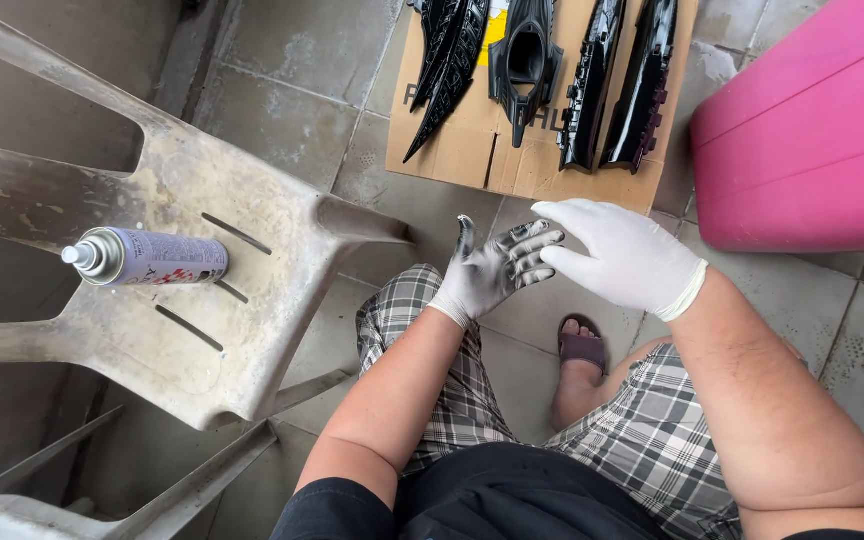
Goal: The person is spray painting various black plastic parts using a white spray can while sitting on the floor.
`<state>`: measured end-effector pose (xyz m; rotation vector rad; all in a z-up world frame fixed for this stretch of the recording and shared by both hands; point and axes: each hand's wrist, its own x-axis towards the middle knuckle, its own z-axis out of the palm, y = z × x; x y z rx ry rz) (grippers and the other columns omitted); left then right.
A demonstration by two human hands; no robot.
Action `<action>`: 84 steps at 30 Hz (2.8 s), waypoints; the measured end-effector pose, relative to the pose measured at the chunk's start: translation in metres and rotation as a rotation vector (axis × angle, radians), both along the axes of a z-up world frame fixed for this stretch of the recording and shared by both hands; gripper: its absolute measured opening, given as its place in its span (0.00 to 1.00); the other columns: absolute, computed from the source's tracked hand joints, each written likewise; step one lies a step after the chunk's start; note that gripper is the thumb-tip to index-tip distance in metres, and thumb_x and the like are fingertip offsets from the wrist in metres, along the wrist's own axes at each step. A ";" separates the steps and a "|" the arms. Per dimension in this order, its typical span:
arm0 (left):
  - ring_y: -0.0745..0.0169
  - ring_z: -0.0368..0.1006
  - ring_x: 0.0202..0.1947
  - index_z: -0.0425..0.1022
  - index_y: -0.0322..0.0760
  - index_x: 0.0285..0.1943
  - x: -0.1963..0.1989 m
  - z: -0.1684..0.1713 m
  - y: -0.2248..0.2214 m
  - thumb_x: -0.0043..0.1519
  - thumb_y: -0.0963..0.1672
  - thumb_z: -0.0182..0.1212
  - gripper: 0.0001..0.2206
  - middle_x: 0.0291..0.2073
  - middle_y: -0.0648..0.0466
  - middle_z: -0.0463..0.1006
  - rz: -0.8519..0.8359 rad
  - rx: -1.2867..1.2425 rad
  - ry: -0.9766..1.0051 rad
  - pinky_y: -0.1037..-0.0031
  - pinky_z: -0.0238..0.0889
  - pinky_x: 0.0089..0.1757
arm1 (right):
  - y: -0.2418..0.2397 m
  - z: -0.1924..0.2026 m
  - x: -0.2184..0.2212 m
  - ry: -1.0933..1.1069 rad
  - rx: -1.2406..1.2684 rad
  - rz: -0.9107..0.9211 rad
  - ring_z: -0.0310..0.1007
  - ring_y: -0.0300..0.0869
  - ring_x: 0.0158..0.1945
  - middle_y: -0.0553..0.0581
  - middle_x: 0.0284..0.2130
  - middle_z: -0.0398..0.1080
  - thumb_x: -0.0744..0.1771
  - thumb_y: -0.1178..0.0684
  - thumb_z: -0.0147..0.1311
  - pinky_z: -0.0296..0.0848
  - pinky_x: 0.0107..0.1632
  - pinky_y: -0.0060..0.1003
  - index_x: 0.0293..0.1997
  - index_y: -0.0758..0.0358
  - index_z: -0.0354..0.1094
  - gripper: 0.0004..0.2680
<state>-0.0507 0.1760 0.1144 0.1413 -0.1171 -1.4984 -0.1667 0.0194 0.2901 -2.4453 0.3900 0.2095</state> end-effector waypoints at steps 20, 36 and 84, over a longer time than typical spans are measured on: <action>0.68 0.75 0.28 0.79 0.35 0.43 -0.021 -0.064 -0.017 0.63 0.45 0.54 0.11 0.24 0.55 0.74 -0.004 0.793 -1.020 0.82 0.64 0.32 | 0.015 -0.012 0.009 0.120 0.065 0.098 0.64 0.59 0.67 0.65 0.62 0.67 0.69 0.34 0.43 0.61 0.68 0.55 0.71 0.55 0.59 0.24; 0.74 0.64 0.23 0.78 0.38 0.36 -0.012 -0.037 -0.014 0.64 0.45 0.52 0.09 0.20 0.60 0.67 0.022 0.737 -1.035 0.82 0.55 0.29 | 0.019 -0.030 0.011 0.131 0.049 0.156 0.65 0.56 0.66 0.59 0.62 0.68 0.69 0.33 0.43 0.63 0.67 0.53 0.72 0.50 0.59 0.24; 0.61 0.82 0.41 0.71 0.36 0.53 0.082 -0.052 -0.136 0.70 0.41 0.51 0.07 0.41 0.52 0.83 0.407 0.845 -0.504 0.74 0.73 0.42 | 0.017 -0.009 -0.017 -0.085 -0.001 0.200 0.70 0.58 0.60 0.66 0.54 0.71 0.69 0.33 0.47 0.67 0.61 0.56 0.66 0.59 0.64 0.24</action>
